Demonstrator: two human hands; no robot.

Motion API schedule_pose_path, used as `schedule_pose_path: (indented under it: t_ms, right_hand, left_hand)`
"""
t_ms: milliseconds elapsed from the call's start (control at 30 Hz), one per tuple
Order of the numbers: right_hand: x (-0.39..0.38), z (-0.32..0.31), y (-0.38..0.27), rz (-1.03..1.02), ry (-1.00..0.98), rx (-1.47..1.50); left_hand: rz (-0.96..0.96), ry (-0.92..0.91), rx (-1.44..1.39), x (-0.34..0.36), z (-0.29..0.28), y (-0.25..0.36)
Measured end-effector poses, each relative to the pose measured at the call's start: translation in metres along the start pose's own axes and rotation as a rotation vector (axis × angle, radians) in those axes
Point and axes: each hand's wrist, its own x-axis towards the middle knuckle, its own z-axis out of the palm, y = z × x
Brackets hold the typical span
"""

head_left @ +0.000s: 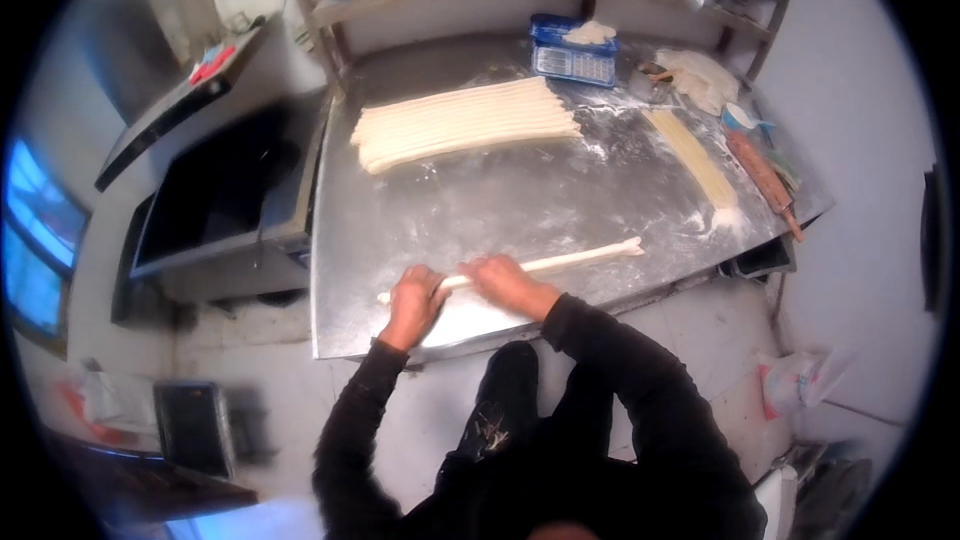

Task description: The person repeatedly picks up flat strips of dough from a floured metal table, rolls them into long thin ropes by hand, and places them in a growing pile. The process is repeated multiple times with different strips of dough.

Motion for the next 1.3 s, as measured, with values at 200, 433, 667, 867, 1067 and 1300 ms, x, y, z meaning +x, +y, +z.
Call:
schedule_pose_path:
  t_ms: [200,433,667,867,1067,1300]
  right_hand:
    - [-0.068,-0.027,0.088,0.098,0.168,-0.271]
    - [-0.033,-0.059,0.168,0.312,0.127,-0.439]
    - [0.083,-0.084,0.283,0.417,0.242,-0.556]
    - [0.076,-0.122,0.337,0.502,0.169,-0.387]
    - [0.04,-0.151,0.371,0.577,0.054,-0.407]
    - [0.039,-0.124,0.4,0.397,0.152,-0.379]
  left_hand:
    - [-0.087,0.047,0.065,-0.004,-0.012,-0.028]
    - [-0.111,0.108,0.25,0.087,0.016,-0.082]
    - [-0.228,0.253,0.421,0.22,0.04,-0.182]
    - [-0.297,0.279,0.343,0.195,0.024,-0.197]
    - [-0.398,0.176,0.383,0.204,0.014,-0.198]
    - [-0.118,-0.038,0.291,0.277,0.074,-0.112]
